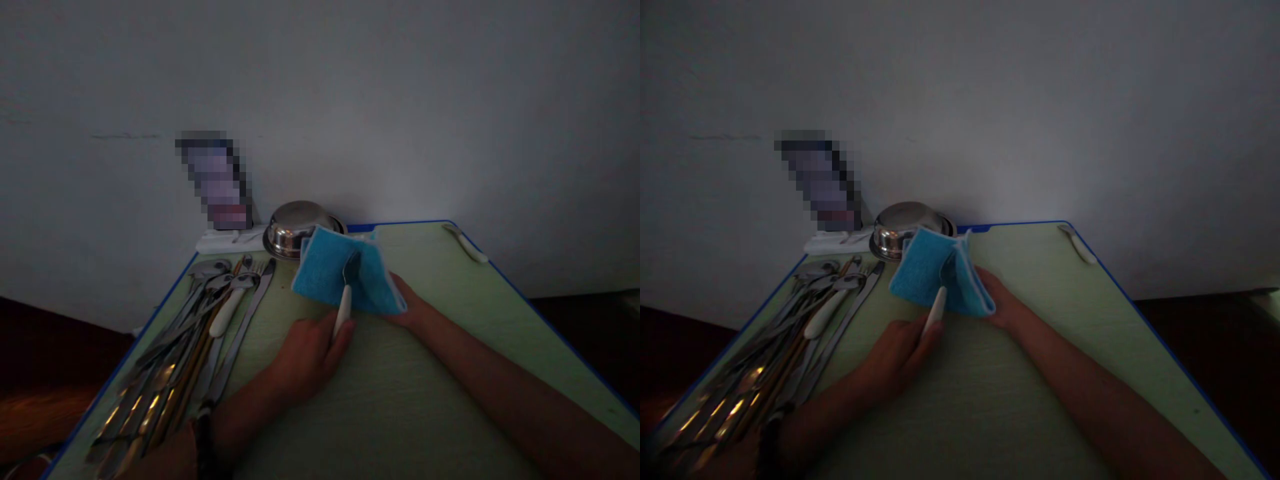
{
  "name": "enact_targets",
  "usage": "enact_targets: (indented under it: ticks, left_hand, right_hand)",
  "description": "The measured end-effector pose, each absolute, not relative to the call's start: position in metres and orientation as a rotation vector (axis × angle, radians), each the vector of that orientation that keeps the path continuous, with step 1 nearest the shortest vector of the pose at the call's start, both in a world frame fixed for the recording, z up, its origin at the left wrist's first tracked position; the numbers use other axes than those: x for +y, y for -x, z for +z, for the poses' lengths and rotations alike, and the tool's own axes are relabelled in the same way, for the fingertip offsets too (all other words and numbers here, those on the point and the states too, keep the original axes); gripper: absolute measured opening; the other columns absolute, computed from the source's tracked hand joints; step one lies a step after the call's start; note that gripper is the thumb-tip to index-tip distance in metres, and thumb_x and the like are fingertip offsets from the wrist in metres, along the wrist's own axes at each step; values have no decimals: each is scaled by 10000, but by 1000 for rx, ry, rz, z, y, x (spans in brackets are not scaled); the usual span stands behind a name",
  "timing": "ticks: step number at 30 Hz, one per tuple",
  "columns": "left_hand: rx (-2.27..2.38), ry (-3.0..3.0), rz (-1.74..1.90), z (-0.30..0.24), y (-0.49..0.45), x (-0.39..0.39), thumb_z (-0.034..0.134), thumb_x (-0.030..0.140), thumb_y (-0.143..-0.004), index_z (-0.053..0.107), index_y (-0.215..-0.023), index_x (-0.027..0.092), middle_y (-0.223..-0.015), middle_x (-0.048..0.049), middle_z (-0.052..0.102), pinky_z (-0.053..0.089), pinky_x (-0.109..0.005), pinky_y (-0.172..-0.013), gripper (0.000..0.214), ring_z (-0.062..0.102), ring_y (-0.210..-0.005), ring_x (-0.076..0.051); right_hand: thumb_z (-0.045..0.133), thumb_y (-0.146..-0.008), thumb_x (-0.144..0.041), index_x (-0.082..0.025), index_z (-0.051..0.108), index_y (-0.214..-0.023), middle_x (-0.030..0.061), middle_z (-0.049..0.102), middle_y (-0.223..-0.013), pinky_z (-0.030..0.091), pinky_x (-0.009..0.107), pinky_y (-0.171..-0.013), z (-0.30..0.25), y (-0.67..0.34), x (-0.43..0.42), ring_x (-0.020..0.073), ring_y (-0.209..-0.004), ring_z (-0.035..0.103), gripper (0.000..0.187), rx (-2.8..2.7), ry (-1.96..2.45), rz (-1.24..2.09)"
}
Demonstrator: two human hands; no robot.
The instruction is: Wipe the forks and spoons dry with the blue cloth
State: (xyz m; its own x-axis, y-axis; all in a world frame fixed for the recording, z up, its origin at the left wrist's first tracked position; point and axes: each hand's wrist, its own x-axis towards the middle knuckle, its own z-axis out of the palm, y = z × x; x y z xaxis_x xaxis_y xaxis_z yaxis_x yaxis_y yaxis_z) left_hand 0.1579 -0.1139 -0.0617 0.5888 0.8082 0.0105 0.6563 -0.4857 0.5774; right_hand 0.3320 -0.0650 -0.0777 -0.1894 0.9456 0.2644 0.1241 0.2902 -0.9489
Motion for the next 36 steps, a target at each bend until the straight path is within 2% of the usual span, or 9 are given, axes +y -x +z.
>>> enact_targets:
  ticks: [1,4,7,15,18,23,27,31,36]
  left_hand:
    - [1153,-2361,321,-62,-158,-114,254,378,-926,524,-830,162,-566,3,561,345,-250,-495,359,535,-485,-142]
    - [1147,-2465,219,-61,-160,-114,261,374,-920,536,-888,155,-602,-32,619,382,-277,-539,354,585,-534,-181]
    - [1147,-2434,223,-59,-160,-114,253,358,-920,534,-853,156,-600,-32,615,385,-270,-540,353,582,-530,-174]
    - [1068,-2286,334,-57,-157,-114,270,349,-919,500,-734,161,-549,18,487,323,-238,-491,350,475,-483,-121]
    - [1085,-2197,419,-57,-157,-114,258,360,-921,458,-674,174,-544,26,457,317,-234,-486,369,448,-492,-115]
    - [1118,-2105,461,-58,-157,-113,245,368,-921,422,-664,188,-537,37,443,316,-229,-476,360,424,-482,-110]
    - [1138,-2115,430,-58,-158,-113,275,378,-912,433,-684,190,-532,43,424,308,-229,-463,335,411,-468,-110]
    - [1107,-2091,429,-55,-158,-113,254,394,-915,424,-668,189,-531,39,431,312,-231,-466,364,425,-471,-111]
    - [1102,-2002,492,-54,-155,-113,247,394,-919,436,-660,181,-551,36,456,336,-230,-500,385,463,-505,-108]
  right_hand:
    - [364,-845,-424,-98,659,-853,1,700,-715,505,190,-610,-79,-331,-65,93,-603,617,439,-1485,985,1169]
    - [644,-717,-313,-167,659,-806,-16,687,-673,503,203,-634,-81,-327,-66,91,-587,617,172,-1030,788,1685]
    - [712,-658,-269,-171,661,-775,-19,678,-669,495,205,-647,-80,-323,-67,91,-607,614,160,-822,719,1804]
    - [586,-743,-473,-169,660,-797,-4,663,-660,464,218,-602,-85,-319,-69,104,-598,577,317,-822,858,1653]
    - [604,-744,-426,-166,661,-839,-2,667,-686,463,227,-604,-84,-321,-68,107,-597,576,283,-890,814,1714]
    - [709,-659,-278,-163,670,-818,-22,670,-660,478,222,-628,-80,-324,-67,93,-560,580,200,-891,724,1809]
    - [702,-665,-332,-166,670,-760,-25,666,-624,488,214,-618,-81,-320,-67,95,-550,589,194,-772,761,1750]
    - [614,-740,-423,-173,661,-775,-6,680,-655,504,243,-677,-82,-318,-66,130,-644,629,257,-634,811,1699]
    - [377,-879,-442,-210,636,-863,-3,690,-712,498,301,-764,-74,-320,-65,150,-776,644,348,-493,745,1793]
